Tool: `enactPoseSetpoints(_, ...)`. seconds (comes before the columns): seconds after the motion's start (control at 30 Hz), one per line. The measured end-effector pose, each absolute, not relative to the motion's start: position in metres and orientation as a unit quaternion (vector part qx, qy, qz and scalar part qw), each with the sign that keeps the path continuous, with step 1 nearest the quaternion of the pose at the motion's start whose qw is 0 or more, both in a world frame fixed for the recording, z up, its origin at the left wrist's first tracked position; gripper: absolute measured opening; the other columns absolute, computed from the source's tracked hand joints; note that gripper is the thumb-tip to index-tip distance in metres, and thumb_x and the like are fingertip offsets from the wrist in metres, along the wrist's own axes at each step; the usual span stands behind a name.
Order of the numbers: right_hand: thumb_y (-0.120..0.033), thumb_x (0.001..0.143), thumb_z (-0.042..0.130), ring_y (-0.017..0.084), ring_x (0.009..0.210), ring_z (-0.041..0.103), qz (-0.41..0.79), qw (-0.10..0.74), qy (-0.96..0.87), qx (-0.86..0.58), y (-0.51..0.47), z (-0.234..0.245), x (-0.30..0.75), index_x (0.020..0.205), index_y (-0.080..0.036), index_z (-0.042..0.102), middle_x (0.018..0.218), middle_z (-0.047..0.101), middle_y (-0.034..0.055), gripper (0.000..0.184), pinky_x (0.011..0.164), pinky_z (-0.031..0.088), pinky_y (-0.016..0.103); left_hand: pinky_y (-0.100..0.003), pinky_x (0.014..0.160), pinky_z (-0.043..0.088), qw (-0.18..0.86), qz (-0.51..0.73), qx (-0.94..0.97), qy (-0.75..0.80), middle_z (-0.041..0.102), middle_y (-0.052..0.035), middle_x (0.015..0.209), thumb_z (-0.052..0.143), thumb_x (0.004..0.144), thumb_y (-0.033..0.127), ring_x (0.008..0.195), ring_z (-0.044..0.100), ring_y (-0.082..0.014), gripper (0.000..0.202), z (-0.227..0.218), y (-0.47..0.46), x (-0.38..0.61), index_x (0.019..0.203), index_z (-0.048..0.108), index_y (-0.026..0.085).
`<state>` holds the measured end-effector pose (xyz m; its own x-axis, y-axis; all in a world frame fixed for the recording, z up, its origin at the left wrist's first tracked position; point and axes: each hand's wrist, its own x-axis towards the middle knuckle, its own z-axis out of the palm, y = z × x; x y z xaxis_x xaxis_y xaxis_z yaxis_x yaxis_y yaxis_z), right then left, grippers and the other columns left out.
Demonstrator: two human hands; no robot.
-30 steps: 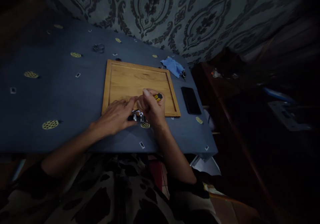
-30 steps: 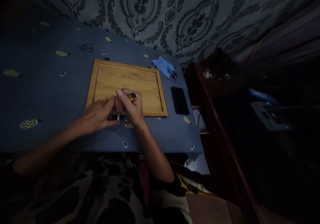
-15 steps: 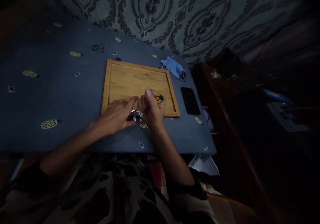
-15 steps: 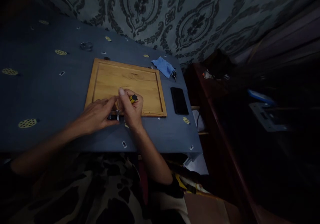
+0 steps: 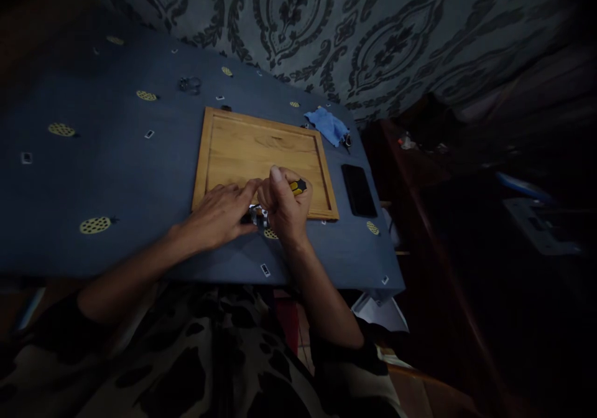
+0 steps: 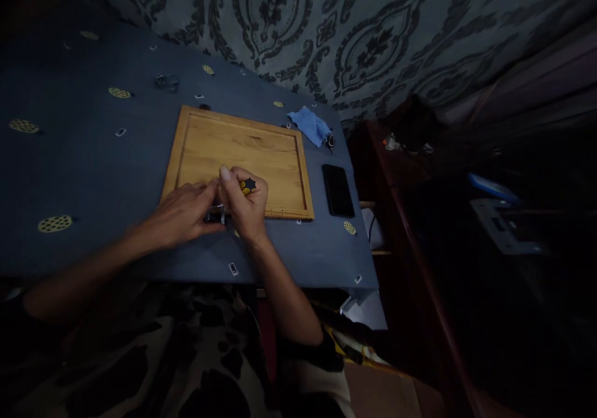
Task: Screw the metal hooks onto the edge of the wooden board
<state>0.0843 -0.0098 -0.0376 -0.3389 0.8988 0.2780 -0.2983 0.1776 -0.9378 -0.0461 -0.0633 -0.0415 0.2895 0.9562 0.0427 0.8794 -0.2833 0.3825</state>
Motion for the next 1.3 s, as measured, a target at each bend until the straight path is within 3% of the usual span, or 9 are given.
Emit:
enactPoseSetpoints(0.13,-0.061,0.087,0.071,0.009,0.045,0.024,0.604,0.467,-0.600,-0.241,-0.007,-0.037,0.089,0.054,-0.024,0.035,0.049,0.028,-0.0075,0.062,0.046,0.022,0.028,-0.042,0.096,0.051,0.147,0.137,0.789,0.581,0.072,-0.0121,0.111,0.072,0.090,0.036,0.109,0.068,-0.0327,0.064,-0.042,-0.062,-0.047,0.142,0.042,0.015)
enactPoseSetpoints(0.3,-0.063,0.086,0.072,0.009,0.045,0.023,0.622,0.420,-0.617,-0.236,-0.002,-0.033,0.093,0.053,-0.023,0.036,0.049,0.028,-0.0070,0.063,0.045,0.021,0.027,-0.044,0.098,0.052,0.143,0.123,0.784,0.591,0.071,-0.0153,0.114,0.072,0.090,0.038,0.111,0.068,-0.0345,0.060,-0.042,-0.061,-0.047,0.137,0.048,0.011)
enactPoseSetpoints(0.6,-0.056,0.088,0.074,0.008,0.042,0.024,0.640,0.439,-0.597,-0.202,-0.001,-0.033,0.089,0.053,-0.023,0.036,0.048,0.024,-0.0096,0.061,0.044,0.023,0.026,-0.043,0.098,0.051,0.138,0.130,0.785,0.590,0.072,-0.0133,0.112,0.073,0.090,0.038,0.110,0.068,-0.0321,0.060,-0.044,-0.062,-0.046,0.137,0.047,0.012)
enactPoseSetpoints(1.03,-0.065,0.087,0.070,0.010,0.046,0.025,0.620,0.409,-0.629,-0.231,0.000,-0.033,0.092,0.053,-0.023,0.036,0.050,0.030,-0.0061,0.064,0.046,0.020,0.028,-0.044,0.098,0.051,0.158,0.132,0.777,0.595,0.071,-0.0160,0.114,0.072,0.089,0.036,0.111,0.067,-0.0345,0.055,-0.043,-0.063,-0.045,0.133,0.052,0.012)
enactPoseSetpoints(1.3,-0.066,0.087,0.071,0.010,0.048,0.021,0.608,0.431,-0.621,-0.243,-0.005,-0.037,0.089,0.054,-0.023,0.034,0.053,0.028,-0.0061,0.065,0.047,0.018,0.029,-0.045,0.101,0.050,0.159,0.130,0.782,0.589,0.070,-0.0161,0.117,0.071,0.090,0.037,0.114,0.066,-0.0341,0.061,-0.043,-0.062,-0.046,0.140,0.045,0.011)
